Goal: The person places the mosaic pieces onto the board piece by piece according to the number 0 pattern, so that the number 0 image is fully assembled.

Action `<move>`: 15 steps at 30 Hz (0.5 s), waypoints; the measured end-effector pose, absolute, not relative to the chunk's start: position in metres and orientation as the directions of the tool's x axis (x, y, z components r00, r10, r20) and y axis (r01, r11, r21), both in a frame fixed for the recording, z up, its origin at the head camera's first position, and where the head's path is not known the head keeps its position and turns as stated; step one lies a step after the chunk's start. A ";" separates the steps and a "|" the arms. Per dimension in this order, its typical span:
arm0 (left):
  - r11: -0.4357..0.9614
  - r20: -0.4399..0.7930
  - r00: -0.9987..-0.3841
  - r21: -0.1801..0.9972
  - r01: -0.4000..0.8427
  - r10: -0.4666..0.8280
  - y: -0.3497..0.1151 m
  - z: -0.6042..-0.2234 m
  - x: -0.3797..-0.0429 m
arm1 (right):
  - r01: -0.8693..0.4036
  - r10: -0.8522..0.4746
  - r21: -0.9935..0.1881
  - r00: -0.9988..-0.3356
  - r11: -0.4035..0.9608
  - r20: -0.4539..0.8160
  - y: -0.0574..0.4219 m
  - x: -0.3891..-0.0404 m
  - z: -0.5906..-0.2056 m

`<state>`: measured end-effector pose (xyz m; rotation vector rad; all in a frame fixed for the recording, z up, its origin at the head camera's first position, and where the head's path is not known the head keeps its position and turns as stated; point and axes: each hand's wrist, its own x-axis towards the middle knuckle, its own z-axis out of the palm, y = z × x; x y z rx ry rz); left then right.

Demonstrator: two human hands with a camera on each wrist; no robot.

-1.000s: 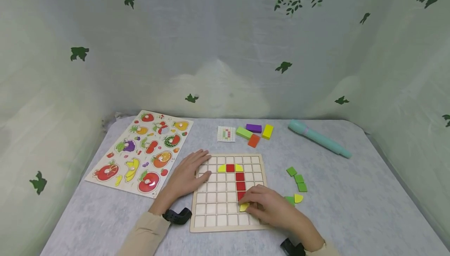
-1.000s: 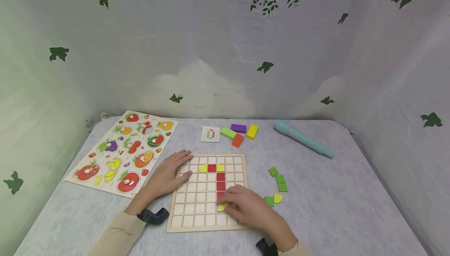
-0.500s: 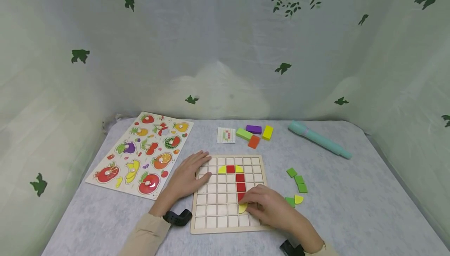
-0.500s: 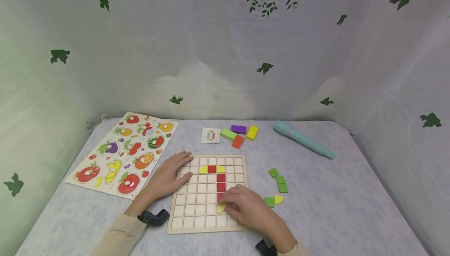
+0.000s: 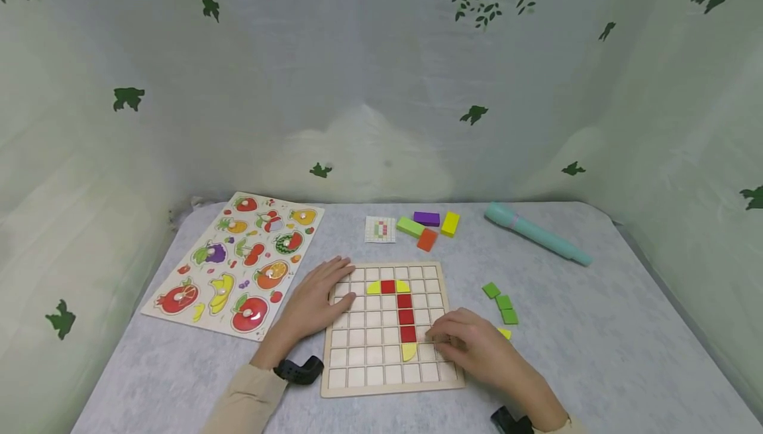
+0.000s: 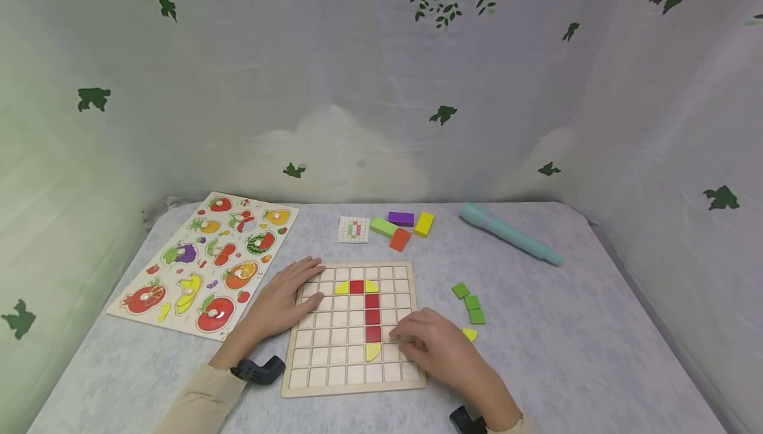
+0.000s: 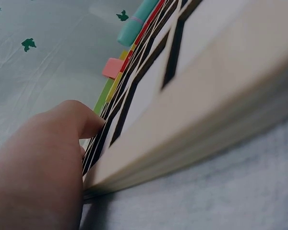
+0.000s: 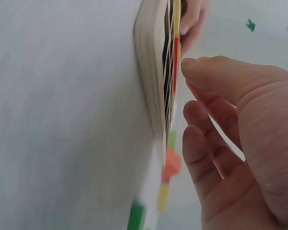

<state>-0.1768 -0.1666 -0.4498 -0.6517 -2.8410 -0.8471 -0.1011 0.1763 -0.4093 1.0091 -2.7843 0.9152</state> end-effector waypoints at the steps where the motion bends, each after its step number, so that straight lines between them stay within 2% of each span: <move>1: 0.752 0.219 -0.902 0.498 0.431 0.372 -0.167 -0.450 -0.176 | -0.586 -0.560 -0.517 -0.797 0.624 0.228 0.181 -0.101 -0.408; 9: 0.746 0.216 -0.907 0.516 0.421 0.362 -0.168 -0.449 -0.175 | -0.481 -0.465 -0.496 -0.870 0.723 0.165 0.215 -0.101 -0.402; 15: 0.731 0.227 -0.906 0.536 0.422 0.356 -0.169 -0.450 -0.175 | -0.471 -0.452 -0.469 -0.877 0.747 0.161 0.235 -0.102 -0.404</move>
